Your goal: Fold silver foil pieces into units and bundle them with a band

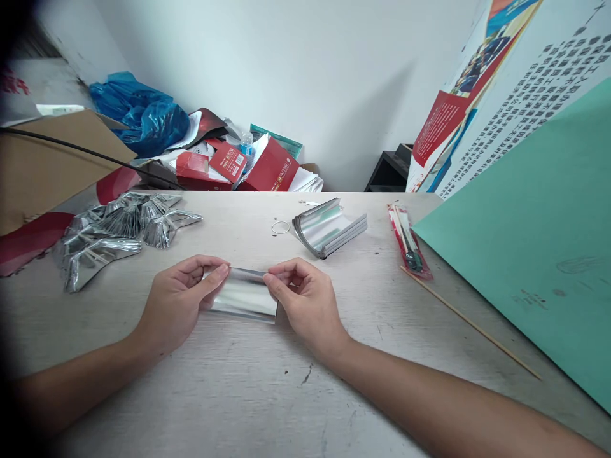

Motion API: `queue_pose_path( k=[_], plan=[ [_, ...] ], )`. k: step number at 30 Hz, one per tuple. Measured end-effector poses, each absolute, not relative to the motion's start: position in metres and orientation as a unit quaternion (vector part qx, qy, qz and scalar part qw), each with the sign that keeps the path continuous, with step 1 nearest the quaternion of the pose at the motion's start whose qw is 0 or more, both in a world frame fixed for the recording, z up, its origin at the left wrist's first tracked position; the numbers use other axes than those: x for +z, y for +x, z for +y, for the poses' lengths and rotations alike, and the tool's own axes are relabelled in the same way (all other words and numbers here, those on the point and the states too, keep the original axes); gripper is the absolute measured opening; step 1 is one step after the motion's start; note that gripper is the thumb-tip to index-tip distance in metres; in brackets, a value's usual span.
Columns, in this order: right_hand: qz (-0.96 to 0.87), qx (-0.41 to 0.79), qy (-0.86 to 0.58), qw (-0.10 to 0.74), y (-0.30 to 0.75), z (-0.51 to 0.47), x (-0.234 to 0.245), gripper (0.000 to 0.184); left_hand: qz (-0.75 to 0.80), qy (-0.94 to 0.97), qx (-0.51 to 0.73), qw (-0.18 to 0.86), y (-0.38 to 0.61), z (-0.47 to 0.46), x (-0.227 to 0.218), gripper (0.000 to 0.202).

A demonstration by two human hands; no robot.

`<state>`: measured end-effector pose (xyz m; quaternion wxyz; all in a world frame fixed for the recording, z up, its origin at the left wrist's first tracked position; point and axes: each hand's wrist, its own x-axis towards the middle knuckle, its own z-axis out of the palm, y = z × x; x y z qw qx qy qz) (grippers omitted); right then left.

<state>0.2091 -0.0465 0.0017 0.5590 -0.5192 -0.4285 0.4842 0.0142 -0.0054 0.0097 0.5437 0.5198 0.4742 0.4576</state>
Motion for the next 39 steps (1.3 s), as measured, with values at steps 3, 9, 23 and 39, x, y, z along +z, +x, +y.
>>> queue_pose_path(
  k=[3,9,23,39],
  plan=[
    [-0.427,0.485,-0.517,0.562,0.2087,-0.0458,0.0022,0.032,0.475,0.519,0.459,0.542,0.0144,-0.0056,0.0099,0.029],
    [-0.429,0.484,-0.518,0.561,0.2081,-0.0464,0.0032,0.032,0.475,0.517,0.456,0.547,0.0143,-0.0065,0.0109,0.029],
    [-0.435,0.479,-0.521,0.557,0.2098,-0.0467,0.0015,0.031,0.473,0.514,0.461,0.547,0.0138,-0.0066,0.0111,0.028],
    [-0.449,0.497,-0.529,0.521,0.2109,-0.0484,0.0007,0.032,0.484,0.685,0.338,0.426,0.0111,-0.0101,0.0197,0.020]
  ],
)
